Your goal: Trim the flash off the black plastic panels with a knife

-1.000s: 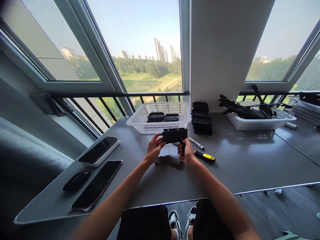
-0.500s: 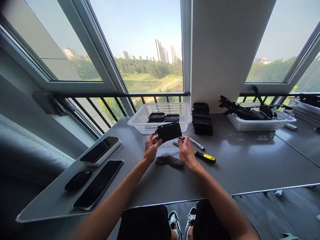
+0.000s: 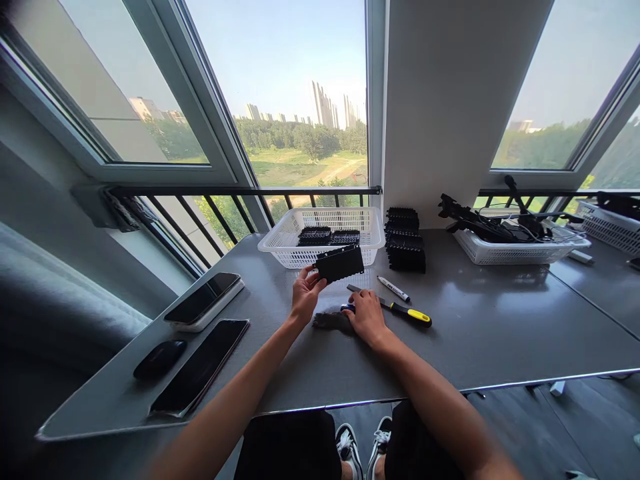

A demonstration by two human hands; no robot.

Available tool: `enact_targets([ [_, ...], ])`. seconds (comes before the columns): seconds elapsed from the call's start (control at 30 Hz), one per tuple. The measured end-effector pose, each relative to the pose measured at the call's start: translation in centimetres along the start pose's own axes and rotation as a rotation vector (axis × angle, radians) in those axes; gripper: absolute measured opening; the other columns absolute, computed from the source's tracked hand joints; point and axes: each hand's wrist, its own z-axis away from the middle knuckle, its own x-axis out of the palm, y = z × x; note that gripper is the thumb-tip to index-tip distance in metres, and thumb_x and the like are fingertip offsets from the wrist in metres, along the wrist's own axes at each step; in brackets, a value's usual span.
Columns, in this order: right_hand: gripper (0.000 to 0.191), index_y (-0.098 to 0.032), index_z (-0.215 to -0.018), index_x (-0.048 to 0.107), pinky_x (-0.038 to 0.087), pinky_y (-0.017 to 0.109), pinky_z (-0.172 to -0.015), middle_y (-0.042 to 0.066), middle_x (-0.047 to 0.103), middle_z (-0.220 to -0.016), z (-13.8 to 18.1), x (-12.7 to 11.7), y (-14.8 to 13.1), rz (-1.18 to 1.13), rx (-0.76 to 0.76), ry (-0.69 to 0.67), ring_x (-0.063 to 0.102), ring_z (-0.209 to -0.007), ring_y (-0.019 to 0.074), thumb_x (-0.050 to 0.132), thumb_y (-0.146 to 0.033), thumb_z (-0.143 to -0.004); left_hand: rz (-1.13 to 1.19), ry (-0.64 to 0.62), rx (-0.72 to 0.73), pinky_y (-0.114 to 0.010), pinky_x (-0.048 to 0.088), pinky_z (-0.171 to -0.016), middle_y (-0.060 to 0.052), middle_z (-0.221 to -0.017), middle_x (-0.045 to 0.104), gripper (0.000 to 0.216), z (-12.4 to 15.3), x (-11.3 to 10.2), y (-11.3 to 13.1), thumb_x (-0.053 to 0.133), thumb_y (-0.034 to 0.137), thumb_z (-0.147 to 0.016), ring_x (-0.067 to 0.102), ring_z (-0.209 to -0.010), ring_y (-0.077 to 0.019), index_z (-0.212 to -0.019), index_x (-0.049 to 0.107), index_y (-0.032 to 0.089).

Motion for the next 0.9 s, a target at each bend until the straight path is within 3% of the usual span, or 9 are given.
enact_targets([
  [0.13,0.018,-0.021,-0.092,0.065,0.042,0.037,-0.09,0.007,0.065,-0.097,-0.8,-1.0,0.0,-0.251,0.059,0.102,0.057,-0.099,0.0246,0.064,-0.035,-0.081,-0.099,-0.025,0.078,-0.032,0.051,-0.081,-0.003,-0.084,0.07,0.035,0.1,-0.1,0.2,0.065,0.021,-0.071,0.067,-0.082,-0.0175,-0.104,0.055,0.018],
  [0.23,0.034,-0.02,-0.095,0.061,0.048,0.032,-0.069,0.004,0.063,-0.08,-1.7,-1.9,0.3,-0.544,0.187,0.171,0.062,-0.074,0.0194,0.049,-0.051,-0.088,-0.145,-0.051,0.136,-0.027,0.049,-0.074,-0.002,-0.081,0.069,0.029,0.3,-0.2,0.4,0.063,0.02,-0.073,0.066,-0.078,-0.0161,-0.1,0.054,0.019],
  [0.33,0.046,-0.019,-0.097,0.057,0.045,0.027,-0.052,0.003,0.061,-0.07,-2.4,-2.5,0.7,-0.783,0.296,0.162,0.059,-0.058,0.0162,0.038,-0.06,-0.09,-0.154,-0.071,0.166,-0.026,0.048,-0.07,-0.001,-0.079,0.067,0.024,0.6,-0.2,0.5,0.061,0.019,-0.073,0.065,-0.076,-0.016,-0.095,0.053,0.02],
  [0.43,0.047,-0.018,-0.091,0.055,0.048,0.026,-0.05,0.005,0.063,-0.068,-2.6,-2.7,0.9,-0.982,0.387,0.102,0.06,-0.055,0.0148,0.033,-0.06,-0.093,-0.158,-0.114,0.196,-0.031,0.05,-0.078,-0.004,-0.088,0.068,0.015,0.7,-0.2,0.4,0.06,0.019,-0.074,0.066,-0.089,-0.0203,-0.087,0.052,0.02],
  [0.5,0.044,-0.019,-0.089,0.052,0.05,0.026,-0.051,0.004,0.064,-0.068,-2.6,-2.8,0.9,-1.081,0.437,0.066,0.061,-0.055,0.0141,0.031,-0.057,-0.095,-0.187,-0.153,0.26,-0.038,0.048,-0.091,-0.009,-0.106,0.068,0.01,0.7,-0.3,0.4,0.057,0.016,-0.073,0.062,-0.109,-0.0247,-0.081,0.052,0.02],
  [0.57,0.038,-0.02,-0.087,0.05,0.051,0.026,-0.051,0.002,0.064,-0.067,-2.5,-2.8,0.8,-1.149,0.472,0.046,0.061,-0.053,0.0134,0.034,-0.053,-0.095,-0.262,-0.163,0.36,-0.044,0.041,-0.103,-0.012,-0.124,0.06,0.009,0.5,-0.4,0.3,0.055,0.012,-0.072,0.052,-0.125,-0.027,-0.076,0.053,0.02],
  [0.67,0.026,-0.02,-0.083,0.05,0.049,0.023,-0.048,0.002,0.064,-0.066,-2.5,-2.8,0.8,-1.195,0.489,0.032,0.06,-0.051,0.012,0.046,-0.043,-0.093,-0.343,-0.124,0.445,-0.048,0.033,-0.111,-0.011,-0.137,0.05,0.014,0.4,-0.6,0.3,0.051,0.007,-0.069,0.042,-0.134,-0.0266,-0.073,0.055,0.019],
  [0.8,0.021,-0.019,-0.078,0.053,0.047,0.022,-0.046,0.003,0.065,-0.065,-2.4,-2.7,0.6,-1.182,0.453,0.049,0.061,-0.052,0.0134,0.056,-0.037,-0.087,-0.249,-0.093,0.375,-0.042,0.043,-0.103,-0.01,-0.139,0.048,0.019,0.6,-0.4,0.7,0.049,0.004,-0.065,0.044,-0.133,-0.0258,-0.072,0.058,0.019],
  [0.9,0.022,-0.019,-0.076,0.053,0.047,0.023,-0.045,0.003,0.064,-0.064,-2.3,-2.7,0.5,-1.147,0.41,0.077,0.061,-0.052,0.0146,0.059,-0.038,-0.084,-0.168,-0.056,0.258,-0.035,0.05,-0.092,-0.01,-0.128,0.056,0.019,0.7,0.0,1.0,0.054,0.006,-0.065,0.051,-0.125,-0.0256,-0.076,0.063,0.019],
])
